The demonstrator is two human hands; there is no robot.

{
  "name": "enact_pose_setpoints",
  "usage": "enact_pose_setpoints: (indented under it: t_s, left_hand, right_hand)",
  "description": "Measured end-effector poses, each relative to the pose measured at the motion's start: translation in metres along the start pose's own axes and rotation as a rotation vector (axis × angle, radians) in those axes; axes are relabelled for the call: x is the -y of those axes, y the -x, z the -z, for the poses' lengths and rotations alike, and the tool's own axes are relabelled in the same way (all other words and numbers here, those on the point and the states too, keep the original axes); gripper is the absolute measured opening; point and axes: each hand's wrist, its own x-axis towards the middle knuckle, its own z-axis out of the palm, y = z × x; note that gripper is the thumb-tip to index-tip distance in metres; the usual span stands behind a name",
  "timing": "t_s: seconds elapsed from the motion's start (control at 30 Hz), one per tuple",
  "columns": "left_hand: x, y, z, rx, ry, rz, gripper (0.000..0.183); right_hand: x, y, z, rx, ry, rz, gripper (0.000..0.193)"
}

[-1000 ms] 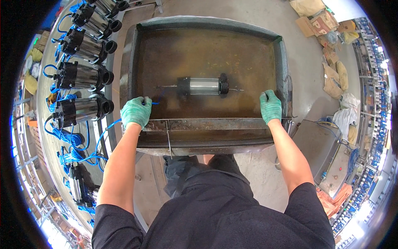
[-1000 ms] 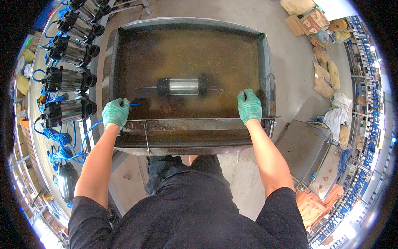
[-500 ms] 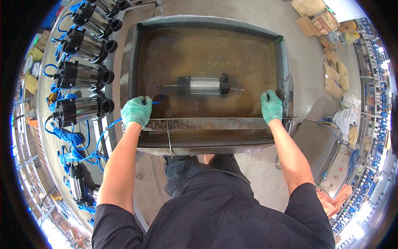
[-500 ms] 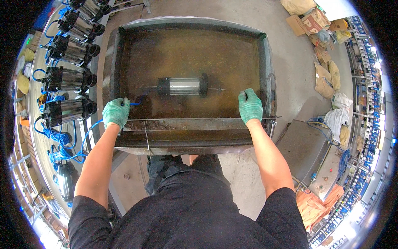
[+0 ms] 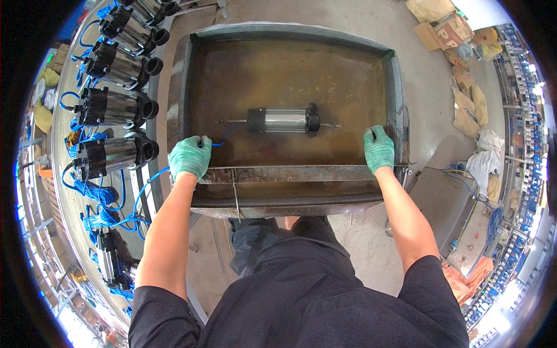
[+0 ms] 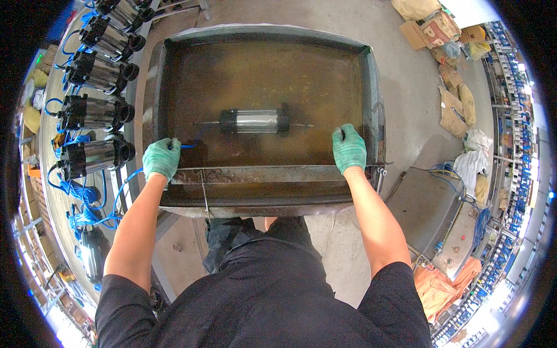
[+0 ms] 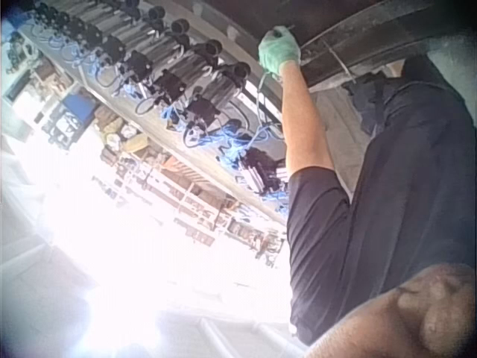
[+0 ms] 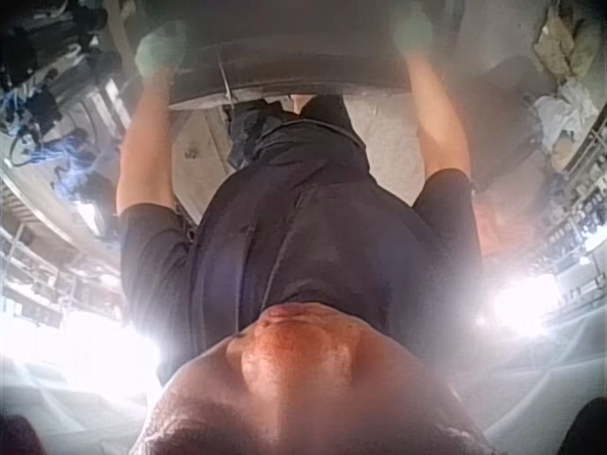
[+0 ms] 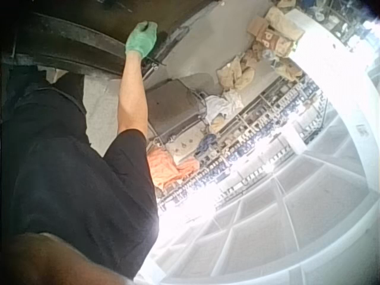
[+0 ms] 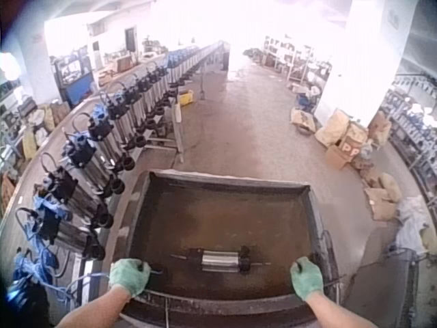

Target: The person places a cylindrical pump component into a tank of liquid to check for leaks, rotates it, and then places it on a nearby assembly line next to other similar components.

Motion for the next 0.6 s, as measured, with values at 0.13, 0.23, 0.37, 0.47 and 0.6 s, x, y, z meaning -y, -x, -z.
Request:
enact_pose_setpoints:
  t_s: [0.13,0.23,0.37,0.47,0.6]
  left_hand:
    - [0.0021,-0.0020,-0.0021,0.005,-0.014,-0.014,0.043]
    - [0.0008,-0.0008,-0.0002,0.009,-0.008,-0.007,0.043]
    - [0.0013,-0.0006,-0.0013,-0.001,-0.001,-0.009,0.044]
    - [0.0009,-0.0005,-0.0008,0.000,0.004,-0.004,0.044]
    - [0.0005,-0.0015,-0.0002,0.012,0.009,0.002,0.044]
  right_hand:
    - [0.0038,0.0007,0.0015,0.004,0.005,-0.007,0.026]
    - [0.0027,0.0003,0.0007,-0.005,0.016,-0.004,0.026]
    - [0.0026,0.0000,0.0006,-0.004,0.025,-0.004,0.026]
    - [0.0052,0.0005,0.0022,-0.003,0.028,-0.003,0.026]
    - [0.0025,-0.0001,0.0009,-0.006,0.029,-0.008,0.027]
